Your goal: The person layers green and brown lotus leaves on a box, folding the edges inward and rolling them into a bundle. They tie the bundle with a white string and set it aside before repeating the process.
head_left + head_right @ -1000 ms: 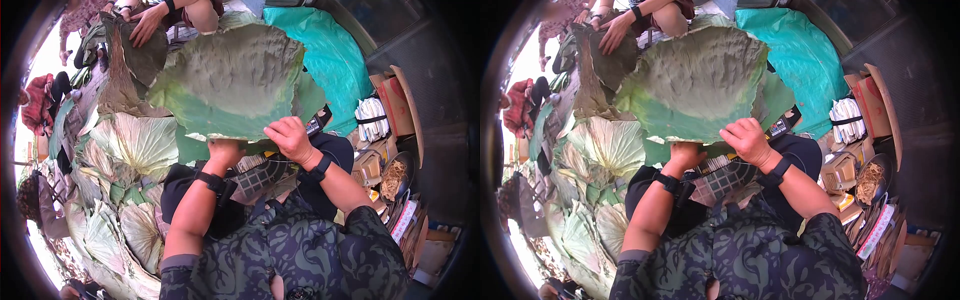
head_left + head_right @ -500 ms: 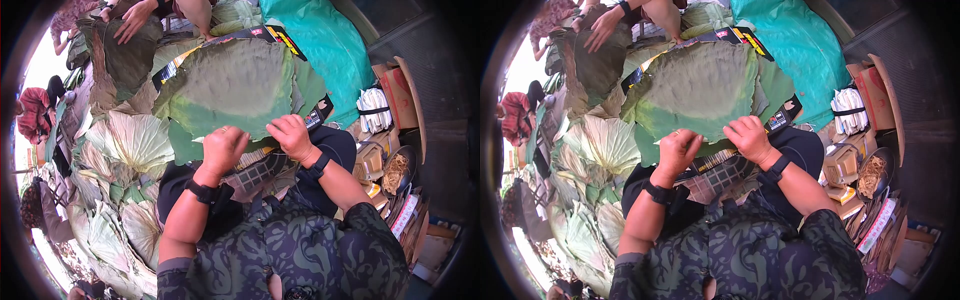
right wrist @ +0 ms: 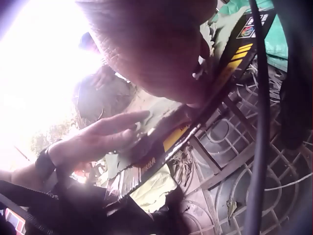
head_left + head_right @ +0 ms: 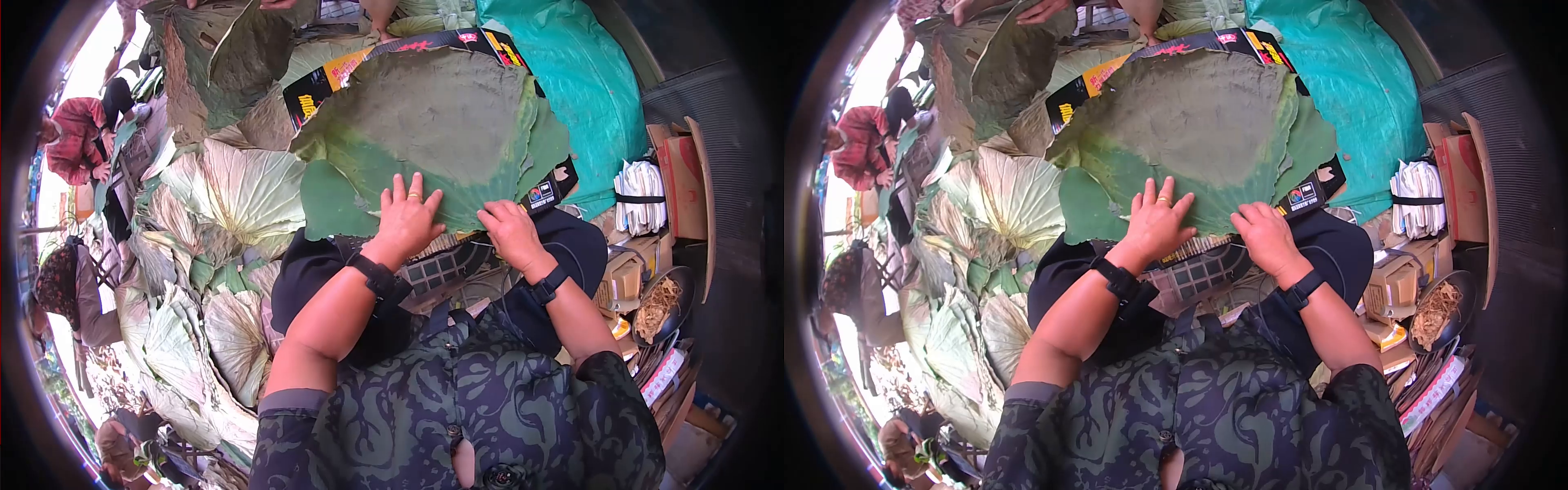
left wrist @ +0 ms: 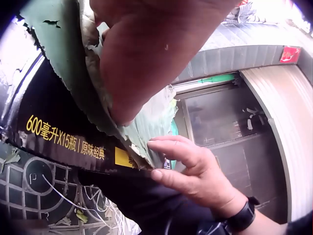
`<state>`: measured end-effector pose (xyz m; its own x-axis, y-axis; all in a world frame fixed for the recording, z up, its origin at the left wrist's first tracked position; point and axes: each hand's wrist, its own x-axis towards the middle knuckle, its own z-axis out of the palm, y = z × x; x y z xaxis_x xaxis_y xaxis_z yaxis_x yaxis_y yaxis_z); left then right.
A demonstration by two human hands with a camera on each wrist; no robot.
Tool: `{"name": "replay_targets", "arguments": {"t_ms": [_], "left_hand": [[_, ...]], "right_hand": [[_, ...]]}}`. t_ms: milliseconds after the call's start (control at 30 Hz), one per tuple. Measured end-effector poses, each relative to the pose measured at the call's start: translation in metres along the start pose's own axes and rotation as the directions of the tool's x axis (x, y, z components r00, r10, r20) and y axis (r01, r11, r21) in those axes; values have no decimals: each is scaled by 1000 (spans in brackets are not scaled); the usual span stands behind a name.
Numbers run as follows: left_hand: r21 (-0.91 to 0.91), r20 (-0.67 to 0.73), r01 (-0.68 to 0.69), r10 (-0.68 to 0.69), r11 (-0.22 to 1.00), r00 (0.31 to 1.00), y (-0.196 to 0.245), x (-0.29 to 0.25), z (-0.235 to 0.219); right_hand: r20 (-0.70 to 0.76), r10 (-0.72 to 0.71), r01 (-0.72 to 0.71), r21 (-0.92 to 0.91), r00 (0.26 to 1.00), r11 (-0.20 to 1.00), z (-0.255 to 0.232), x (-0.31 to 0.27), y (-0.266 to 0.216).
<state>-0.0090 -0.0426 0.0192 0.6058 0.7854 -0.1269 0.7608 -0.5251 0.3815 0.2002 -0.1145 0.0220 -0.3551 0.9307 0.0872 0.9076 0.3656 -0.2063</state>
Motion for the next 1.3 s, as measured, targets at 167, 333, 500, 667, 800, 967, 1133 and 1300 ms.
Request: {"name": "replay_targets", "arguments": {"t_ms": [167,333,500,667,800,967,1133,1300], "left_hand": [[75,88,74,-80,994,993,2,0,2],[72,74,56,-61,996,995,0,0,-1],[10,102,73,-73,997,992,-3,3,-2],[31,158,77,-81,997,984,1,4,-6],[31,136,94,-97,995,986,-1,2,-5],[29,149,86,-90,996,985,-4,1,-5],[10,163,90,-91,996,982,-5,2,-5],[7,192,99,-99,995,976,-6,3,-8]], "right_hand": [[46,77,-83,156,996,984,-25,38,5],[17,232,-232,97,973,968,11,99,18],[218,206,-223,58,954,973,24,107,31],[232,194,-219,84,953,972,27,104,41],[231,219,-263,182,948,948,16,119,34],[151,496,-137,988,855,-65,-22,156,24],[156,501,-58,977,851,-206,-75,219,51],[269,583,-231,963,767,-140,-102,262,66]]}}
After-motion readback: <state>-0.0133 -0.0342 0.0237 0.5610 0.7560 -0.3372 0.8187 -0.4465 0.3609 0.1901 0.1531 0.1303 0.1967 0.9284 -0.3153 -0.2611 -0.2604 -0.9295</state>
